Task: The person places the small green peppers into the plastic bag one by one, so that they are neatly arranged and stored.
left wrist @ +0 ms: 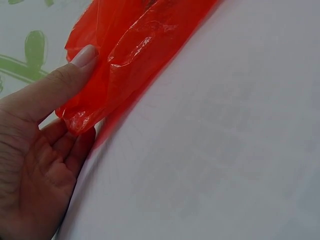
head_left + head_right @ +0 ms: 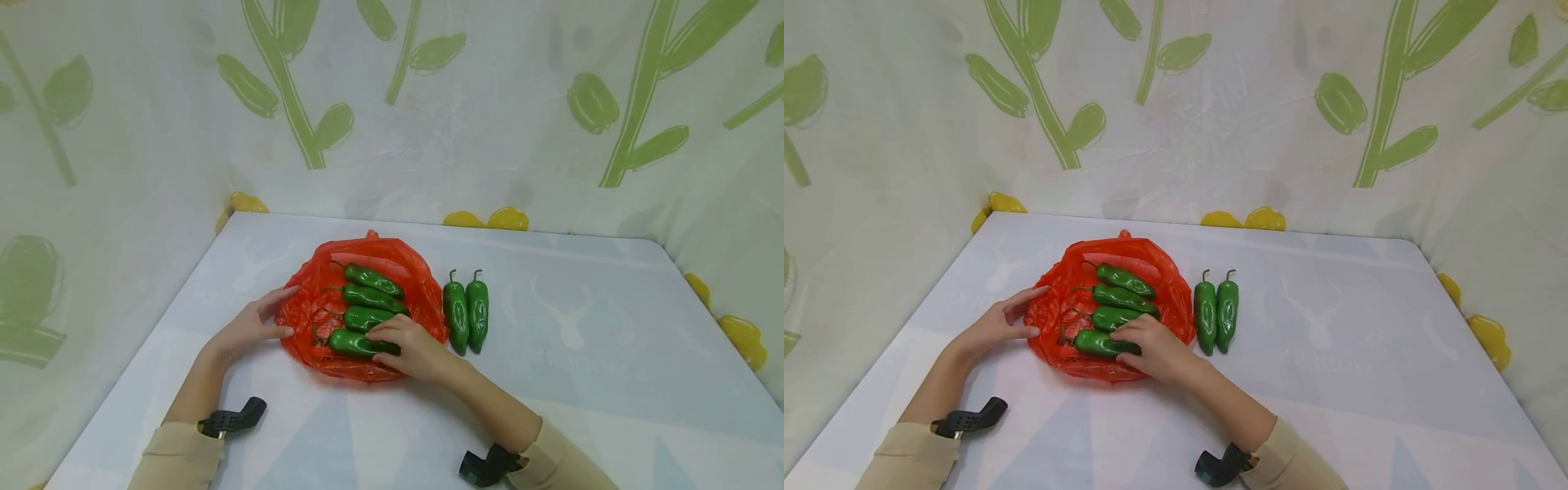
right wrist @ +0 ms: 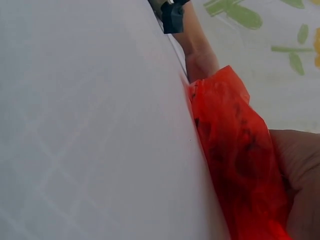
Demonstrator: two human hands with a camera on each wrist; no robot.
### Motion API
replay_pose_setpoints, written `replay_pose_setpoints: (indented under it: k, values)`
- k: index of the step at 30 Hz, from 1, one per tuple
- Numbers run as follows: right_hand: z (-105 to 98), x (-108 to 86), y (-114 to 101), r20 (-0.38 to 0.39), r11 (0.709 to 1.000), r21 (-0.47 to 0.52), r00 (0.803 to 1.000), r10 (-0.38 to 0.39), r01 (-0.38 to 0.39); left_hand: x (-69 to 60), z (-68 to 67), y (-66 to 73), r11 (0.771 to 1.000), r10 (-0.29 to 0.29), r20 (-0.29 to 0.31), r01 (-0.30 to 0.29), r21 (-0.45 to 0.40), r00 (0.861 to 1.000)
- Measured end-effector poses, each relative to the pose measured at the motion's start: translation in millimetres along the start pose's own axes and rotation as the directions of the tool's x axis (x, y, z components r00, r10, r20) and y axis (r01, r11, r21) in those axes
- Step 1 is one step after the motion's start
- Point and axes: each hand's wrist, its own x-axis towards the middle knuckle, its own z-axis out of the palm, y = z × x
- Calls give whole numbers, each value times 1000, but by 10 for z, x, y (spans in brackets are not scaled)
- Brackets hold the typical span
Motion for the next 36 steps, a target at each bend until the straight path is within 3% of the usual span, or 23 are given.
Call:
replay_pose_setpoints:
  k: [15, 24, 36]
  values:
    - [-127, -57, -2, -129, 997, 75, 992, -2, 12, 4, -9, -18, 1000, -16, -5, 16, 5, 1000]
    - [-210, -136, 22, -163, 999, 49, 986, 15, -7, 8, -6, -28, 1000, -12, -2, 12, 3, 1000]
    - [-350, -279, 103, -278, 999, -22, 960, -44, 39, 0, 10, -4, 1000, 2, -3, -2, 12, 1000]
